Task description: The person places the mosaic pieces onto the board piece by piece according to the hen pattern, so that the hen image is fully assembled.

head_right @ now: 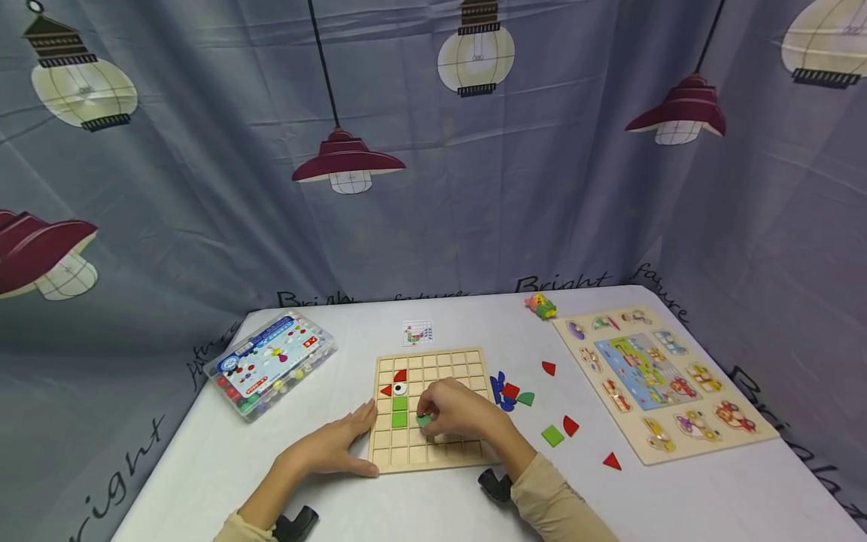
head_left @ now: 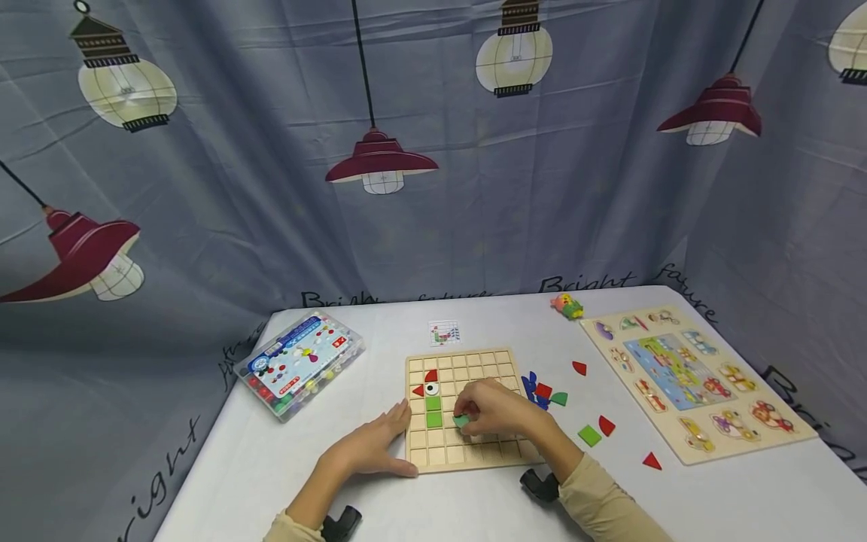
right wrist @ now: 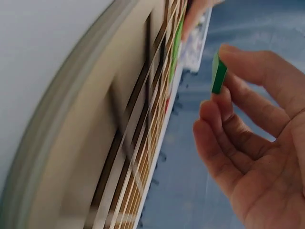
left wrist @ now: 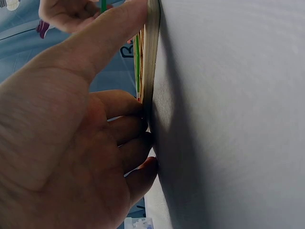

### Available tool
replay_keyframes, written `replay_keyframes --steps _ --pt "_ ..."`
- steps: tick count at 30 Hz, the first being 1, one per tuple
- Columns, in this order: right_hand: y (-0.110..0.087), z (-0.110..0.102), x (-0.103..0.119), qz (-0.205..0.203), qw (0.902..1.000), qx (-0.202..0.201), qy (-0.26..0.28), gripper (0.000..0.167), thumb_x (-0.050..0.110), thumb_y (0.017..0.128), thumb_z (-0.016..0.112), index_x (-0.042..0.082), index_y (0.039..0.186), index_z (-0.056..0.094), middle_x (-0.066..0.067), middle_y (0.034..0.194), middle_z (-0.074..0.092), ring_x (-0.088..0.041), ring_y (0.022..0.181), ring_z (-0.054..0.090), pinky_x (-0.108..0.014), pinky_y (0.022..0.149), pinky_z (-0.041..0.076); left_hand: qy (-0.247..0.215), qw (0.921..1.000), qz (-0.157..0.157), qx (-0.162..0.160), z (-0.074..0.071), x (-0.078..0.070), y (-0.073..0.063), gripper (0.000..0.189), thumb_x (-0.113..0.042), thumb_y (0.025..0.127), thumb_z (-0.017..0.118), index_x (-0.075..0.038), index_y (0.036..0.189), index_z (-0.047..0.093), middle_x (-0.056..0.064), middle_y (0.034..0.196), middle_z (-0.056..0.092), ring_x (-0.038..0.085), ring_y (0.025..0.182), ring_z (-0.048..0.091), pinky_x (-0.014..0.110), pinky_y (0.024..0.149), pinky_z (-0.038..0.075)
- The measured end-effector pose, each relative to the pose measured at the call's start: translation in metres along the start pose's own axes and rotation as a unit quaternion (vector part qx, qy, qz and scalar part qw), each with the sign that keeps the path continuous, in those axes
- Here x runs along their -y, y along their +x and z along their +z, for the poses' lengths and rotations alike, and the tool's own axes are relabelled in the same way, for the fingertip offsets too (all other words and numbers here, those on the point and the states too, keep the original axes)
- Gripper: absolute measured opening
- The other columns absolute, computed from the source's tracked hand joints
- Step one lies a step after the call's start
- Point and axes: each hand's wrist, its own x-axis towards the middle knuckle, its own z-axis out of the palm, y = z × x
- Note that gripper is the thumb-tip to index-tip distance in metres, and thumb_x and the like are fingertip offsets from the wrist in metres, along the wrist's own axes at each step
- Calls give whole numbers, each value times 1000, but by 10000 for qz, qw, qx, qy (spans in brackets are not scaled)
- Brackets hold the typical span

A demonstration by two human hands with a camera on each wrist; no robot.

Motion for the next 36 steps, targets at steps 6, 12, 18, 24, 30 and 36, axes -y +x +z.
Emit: replay_keyframes --steps 6,12,18,24,30,36 --pt "15 13 20 40 9998 162 -143 16 14 73 82 12 87 74 8 76 65 -4 68 51 -16 61 46 26 10000 -10 6 -1 -1 -2 108 -61 73 75 -6 153 27 12 163 19 40 147 26 56 118 29" --pt "24 29 29 197 9985 417 -286 15 13 73 83 13 85 74 10 74 63 -2 66 50 -15 61 46 47 10000 -20 31 -2 0 -2 108 -60 73 74 -6 153 27 12 163 19 40 147 26 57 117 29" --pt "28 36 31 179 9982 514 -266 15 13 73 83 12 86 75 10 75 65 -1 66 52 -15 63 49 39 10000 -22 33 -2 0 -2 108 -61 73 74 -5 153 27 12 163 19 40 147 27 58 116 30" --pt "30 39 32 82 9980 522 -359 17 16 73 84 12 86 75 9 74 66 0 65 51 -15 64 48 94 9999 -63 59 -2 2 0 109 -62 73 74 -6 154 27 11 163 19 40 147 26 58 116 30" --pt "32 41 33 -129 9968 532 -580 17 17 73 85 13 86 75 11 76 66 0 67 50 -16 68 48 33 10000 -44 71 -2 2 -2 108 -61 74 74 -5 153 27 12 163 18 41 147 26 58 117 29" --pt "31 39 33 -135 9961 550 -680 17 18 74 84 14 87 75 12 76 65 1 68 50 -17 69 49 11 10000 -55 77 -2 1 0 108 -62 74 73 -7 154 25 11 164 17 40 147 26 58 117 29"
